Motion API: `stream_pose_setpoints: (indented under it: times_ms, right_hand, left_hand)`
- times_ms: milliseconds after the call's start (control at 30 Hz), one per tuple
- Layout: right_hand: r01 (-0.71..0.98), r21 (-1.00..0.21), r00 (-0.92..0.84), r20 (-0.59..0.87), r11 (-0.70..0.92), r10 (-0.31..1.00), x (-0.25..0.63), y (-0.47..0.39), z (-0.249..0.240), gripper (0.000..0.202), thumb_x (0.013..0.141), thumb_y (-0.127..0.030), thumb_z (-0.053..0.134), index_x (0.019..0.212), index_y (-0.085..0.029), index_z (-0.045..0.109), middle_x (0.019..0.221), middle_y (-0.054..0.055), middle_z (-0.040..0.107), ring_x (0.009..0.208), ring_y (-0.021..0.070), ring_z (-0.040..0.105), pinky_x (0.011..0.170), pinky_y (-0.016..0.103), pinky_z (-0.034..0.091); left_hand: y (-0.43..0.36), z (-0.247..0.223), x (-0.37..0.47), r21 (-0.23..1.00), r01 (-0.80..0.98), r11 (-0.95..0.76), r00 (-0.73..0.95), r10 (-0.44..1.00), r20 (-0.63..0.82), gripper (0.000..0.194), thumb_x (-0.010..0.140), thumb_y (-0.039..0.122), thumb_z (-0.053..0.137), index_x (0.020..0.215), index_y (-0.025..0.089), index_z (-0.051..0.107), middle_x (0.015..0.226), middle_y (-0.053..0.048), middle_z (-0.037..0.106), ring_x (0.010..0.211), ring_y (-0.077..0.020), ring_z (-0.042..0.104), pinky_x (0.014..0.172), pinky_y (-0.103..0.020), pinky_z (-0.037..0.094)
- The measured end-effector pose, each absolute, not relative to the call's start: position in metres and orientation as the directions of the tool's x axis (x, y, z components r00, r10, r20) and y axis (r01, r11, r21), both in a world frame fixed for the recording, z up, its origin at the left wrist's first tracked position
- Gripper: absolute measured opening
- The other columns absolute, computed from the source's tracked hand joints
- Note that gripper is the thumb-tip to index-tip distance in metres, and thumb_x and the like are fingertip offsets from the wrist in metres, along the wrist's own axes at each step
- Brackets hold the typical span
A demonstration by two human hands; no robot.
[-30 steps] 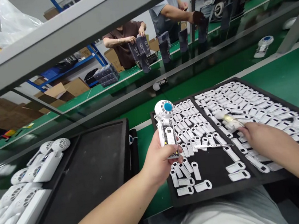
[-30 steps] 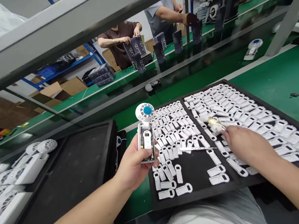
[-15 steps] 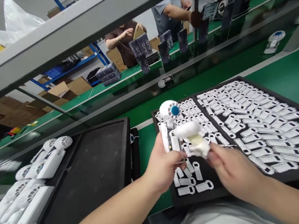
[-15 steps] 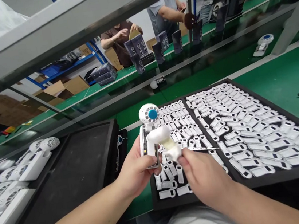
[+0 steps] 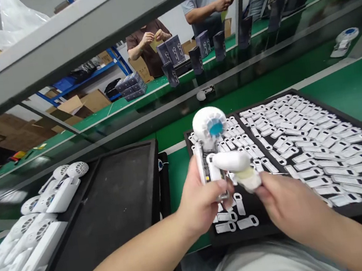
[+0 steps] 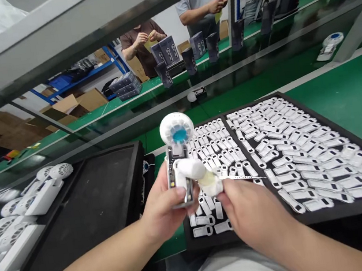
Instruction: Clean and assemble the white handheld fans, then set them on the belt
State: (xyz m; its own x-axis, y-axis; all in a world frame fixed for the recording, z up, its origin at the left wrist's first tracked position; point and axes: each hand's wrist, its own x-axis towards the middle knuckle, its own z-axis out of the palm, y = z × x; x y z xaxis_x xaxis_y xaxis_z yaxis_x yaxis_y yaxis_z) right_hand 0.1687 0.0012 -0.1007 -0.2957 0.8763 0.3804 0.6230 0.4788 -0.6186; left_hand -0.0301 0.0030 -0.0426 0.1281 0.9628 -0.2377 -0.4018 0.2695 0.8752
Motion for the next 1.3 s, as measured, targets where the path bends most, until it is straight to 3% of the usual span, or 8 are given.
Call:
stream_pose_setpoints:
  times_ms: [167,567,733,867,933,1033,1133,1300]
  right_hand:
    - [0.459,-0.549,-0.328,0.626,0.699,0.707,0.169,0.009,-0.099,0.023,0.1,-0.023,0.037,0.082,-0.024,0.05,0.061,0.0,0.058,0.05,0.0183,0.056,0.051,0.03,0.043]
    - [0.456,-0.385,-0.411,0.709,0.802,0.574,0.161,0.004,-0.089,0.022,0.101,-0.02,0.036,0.086,-0.022,0.053,0.064,0.001,0.061,0.056,0.0174,0.059,0.054,0.029,0.044]
    - [0.621,-0.374,-0.432,0.57,0.689,0.699,0.182,0.007,-0.114,0.03,0.1,-0.019,0.035,0.074,-0.024,0.046,0.055,-0.002,0.054,0.043,0.0142,0.052,0.045,0.027,0.034]
    - [0.854,-0.3,-0.278,0.429,0.426,0.859,0.232,0.033,-0.146,0.03,0.099,-0.033,0.039,0.071,-0.026,0.046,0.048,-0.002,0.051,0.037,0.0179,0.049,0.042,0.028,0.025]
    - [0.923,-0.266,-0.213,0.247,0.278,0.945,0.255,0.046,-0.157,0.03,0.099,-0.038,0.04,0.074,-0.026,0.05,0.05,0.001,0.055,0.04,0.0214,0.053,0.045,0.029,0.024]
    - [0.959,-0.229,-0.162,0.052,0.169,0.986,0.275,0.056,-0.168,0.029,0.099,-0.037,0.04,0.077,-0.025,0.054,0.052,0.004,0.056,0.044,0.0243,0.056,0.048,0.031,0.024]
    - [0.974,-0.172,-0.149,-0.006,0.146,0.989,0.28,0.057,-0.175,0.032,0.101,-0.036,0.036,0.077,-0.024,0.053,0.054,0.006,0.057,0.045,0.0252,0.056,0.051,0.033,0.025]
    - [0.985,-0.163,-0.075,-0.097,0.059,0.992,0.27,0.056,-0.174,0.036,0.102,-0.04,0.031,0.082,-0.023,0.056,0.057,0.007,0.06,0.051,0.0262,0.059,0.052,0.032,0.028]
  left_hand:
    - [-0.002,-0.038,-0.023,0.882,-0.345,0.321,0.139,0.947,-0.29,0.061,0.06,0.012,0.068,0.113,0.023,0.041,0.08,0.003,0.058,0.056,-0.0112,0.052,0.041,-0.02,0.039]
    - [-0.004,-0.043,-0.022,0.889,-0.356,0.289,0.127,0.957,-0.261,0.057,0.058,0.011,0.071,0.109,0.021,0.045,0.078,0.002,0.061,0.054,-0.0112,0.053,0.043,-0.021,0.041]
    - [0.004,-0.048,-0.03,0.852,-0.411,0.324,0.106,0.945,-0.308,0.042,0.059,0.01,0.073,0.098,0.015,0.057,0.082,-0.004,0.067,0.069,-0.0145,0.063,0.055,-0.022,0.05]
    - [0.006,-0.044,-0.035,0.791,-0.471,0.391,0.196,0.92,-0.338,0.059,0.052,0.006,0.085,0.104,0.017,0.06,0.112,-0.01,0.068,0.102,-0.0258,0.065,0.08,-0.041,0.061]
    - [0.003,-0.041,-0.034,0.779,-0.461,0.425,0.224,0.905,-0.362,0.058,0.048,0.005,0.088,0.098,0.016,0.06,0.103,-0.008,0.068,0.093,-0.0241,0.067,0.08,-0.044,0.062]
    - [-0.001,-0.043,-0.03,0.745,-0.449,0.494,0.21,0.868,-0.449,0.042,0.06,0.024,0.088,0.088,0.015,0.058,0.079,-0.004,0.065,0.065,-0.0165,0.065,0.064,-0.035,0.06]
    - [-0.001,-0.05,-0.028,0.725,-0.485,0.489,0.155,0.864,-0.48,0.036,0.077,0.043,0.075,0.09,0.016,0.055,0.072,-0.003,0.064,0.055,-0.0154,0.062,0.052,-0.031,0.057]
    - [0.004,-0.056,-0.031,0.708,-0.503,0.497,0.135,0.854,-0.503,0.033,0.084,0.047,0.065,0.091,0.018,0.05,0.075,-0.005,0.065,0.054,-0.0185,0.062,0.048,-0.034,0.056]
